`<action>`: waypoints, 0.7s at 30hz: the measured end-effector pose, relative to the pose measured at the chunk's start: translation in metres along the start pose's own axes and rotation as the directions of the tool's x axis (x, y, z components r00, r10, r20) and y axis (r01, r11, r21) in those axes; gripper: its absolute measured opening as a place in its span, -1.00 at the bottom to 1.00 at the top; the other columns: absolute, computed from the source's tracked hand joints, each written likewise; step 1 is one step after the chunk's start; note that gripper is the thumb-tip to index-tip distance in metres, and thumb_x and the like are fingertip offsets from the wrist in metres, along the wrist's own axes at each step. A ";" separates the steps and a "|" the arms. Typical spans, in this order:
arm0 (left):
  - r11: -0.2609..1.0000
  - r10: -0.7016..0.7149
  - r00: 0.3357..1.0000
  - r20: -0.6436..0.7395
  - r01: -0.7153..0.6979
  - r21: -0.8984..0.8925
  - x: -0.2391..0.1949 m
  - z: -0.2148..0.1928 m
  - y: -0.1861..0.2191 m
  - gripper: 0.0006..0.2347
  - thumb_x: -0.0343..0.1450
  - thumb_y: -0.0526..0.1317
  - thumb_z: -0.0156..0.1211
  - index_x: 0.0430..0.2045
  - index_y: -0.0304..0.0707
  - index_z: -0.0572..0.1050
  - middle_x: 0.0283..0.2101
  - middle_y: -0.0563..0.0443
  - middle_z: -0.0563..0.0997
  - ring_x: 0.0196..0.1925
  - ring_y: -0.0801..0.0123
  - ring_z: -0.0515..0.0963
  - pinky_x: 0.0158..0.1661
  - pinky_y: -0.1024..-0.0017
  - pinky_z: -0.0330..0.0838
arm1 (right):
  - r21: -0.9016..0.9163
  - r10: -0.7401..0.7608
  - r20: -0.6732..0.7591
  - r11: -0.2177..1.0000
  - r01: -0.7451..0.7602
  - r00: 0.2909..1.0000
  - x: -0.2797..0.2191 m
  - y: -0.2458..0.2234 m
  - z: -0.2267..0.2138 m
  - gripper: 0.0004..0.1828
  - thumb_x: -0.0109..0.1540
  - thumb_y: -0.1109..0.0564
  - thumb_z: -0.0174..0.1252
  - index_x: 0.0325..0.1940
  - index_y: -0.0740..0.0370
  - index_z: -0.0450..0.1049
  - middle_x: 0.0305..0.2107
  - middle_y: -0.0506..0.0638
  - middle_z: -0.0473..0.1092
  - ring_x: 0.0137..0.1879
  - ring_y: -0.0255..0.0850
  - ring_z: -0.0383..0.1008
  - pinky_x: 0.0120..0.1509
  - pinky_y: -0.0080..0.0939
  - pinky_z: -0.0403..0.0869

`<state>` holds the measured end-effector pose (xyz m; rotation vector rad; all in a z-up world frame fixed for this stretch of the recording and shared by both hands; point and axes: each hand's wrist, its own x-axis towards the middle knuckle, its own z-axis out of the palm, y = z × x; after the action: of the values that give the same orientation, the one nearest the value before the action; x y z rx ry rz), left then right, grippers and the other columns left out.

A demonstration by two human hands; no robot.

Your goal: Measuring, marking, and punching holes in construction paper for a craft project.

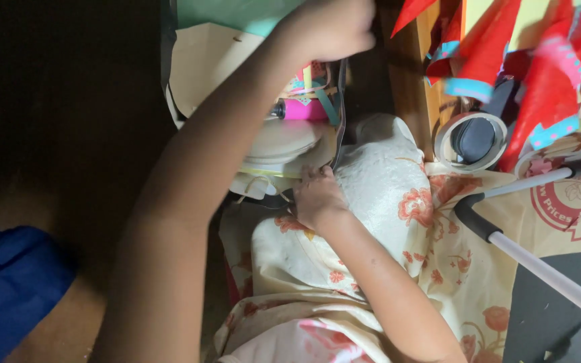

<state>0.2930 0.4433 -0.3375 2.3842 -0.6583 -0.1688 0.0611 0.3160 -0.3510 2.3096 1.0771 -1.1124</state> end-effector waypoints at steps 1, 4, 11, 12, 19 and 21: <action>1.000 -0.008 1.000 0.005 0.008 -0.003 -0.036 0.048 -0.066 -0.86 0.37 -0.25 0.18 -0.46 -0.36 0.61 -0.58 -0.12 0.60 -0.74 0.06 0.43 -0.65 0.15 0.34 | 0.002 -0.008 0.005 1.000 0.008 1.000 0.000 0.000 0.003 -0.39 0.31 -0.29 0.00 0.15 0.22 0.54 0.25 0.28 0.31 0.31 -0.01 0.23 0.26 -0.01 0.10; 0.755 -0.529 0.794 0.301 0.277 0.595 -0.104 0.165 -0.176 -0.77 0.38 -0.15 0.17 -0.26 -0.31 0.66 -0.32 -0.20 0.68 -0.38 0.02 0.61 -0.41 -0.09 0.53 | 0.016 0.023 -0.018 1.000 -0.022 1.000 0.000 0.001 -0.006 -0.39 0.29 -0.22 0.00 0.20 0.29 0.47 0.25 0.29 0.29 0.23 0.06 0.32 0.29 0.00 0.15; 0.596 -0.645 0.638 0.420 0.764 -0.246 -0.153 0.128 -0.097 -0.67 0.28 -0.06 0.38 -0.27 -0.37 0.64 -0.15 -0.25 0.66 0.01 -0.05 0.67 -0.11 0.05 0.57 | 0.166 0.030 0.172 0.984 -0.059 0.985 0.001 0.002 -0.024 -0.22 0.27 -0.51 -0.07 0.31 0.07 0.38 0.18 0.14 0.34 0.37 0.03 0.28 0.37 0.07 0.22; 0.419 -0.530 0.706 0.469 0.699 -0.579 -0.138 0.082 -0.063 -0.52 0.31 0.04 0.38 -0.09 -0.45 0.58 0.03 -0.31 0.62 0.15 -0.03 0.63 0.05 0.10 0.56 | 0.230 0.039 0.135 0.971 -0.070 0.990 0.000 0.003 -0.026 -0.24 0.29 -0.50 -0.09 0.27 0.08 0.41 0.10 0.16 0.41 0.33 0.05 0.33 0.34 0.09 0.27; 0.708 -0.412 0.740 0.532 0.627 -0.325 -0.122 0.103 -0.097 -0.59 0.40 0.11 0.10 -0.03 -0.13 0.60 0.08 -0.19 0.64 0.21 -0.01 0.57 0.19 0.13 0.39 | 0.250 0.116 0.000 0.962 -0.112 0.993 0.031 0.000 0.023 -0.35 0.37 -0.28 -0.23 0.39 0.13 0.32 -0.09 0.09 0.52 0.16 0.06 0.48 0.14 0.25 0.46; 0.751 -0.659 0.622 0.423 0.581 0.314 -0.144 0.141 -0.142 -0.77 0.25 -0.12 0.32 -0.28 -0.09 0.71 -0.24 -0.10 0.73 -0.05 -0.01 0.70 -0.12 -0.01 0.51 | 0.174 0.098 -0.046 0.981 -0.089 0.994 0.039 0.003 0.037 -0.39 0.31 -0.32 -0.09 0.34 0.01 0.29 -0.17 0.03 0.53 0.08 0.02 0.52 0.05 0.19 0.48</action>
<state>0.1879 0.5302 -0.5431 2.6335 -0.0054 -1.1332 0.0598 0.3109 -0.4050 2.5092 0.9126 -1.1537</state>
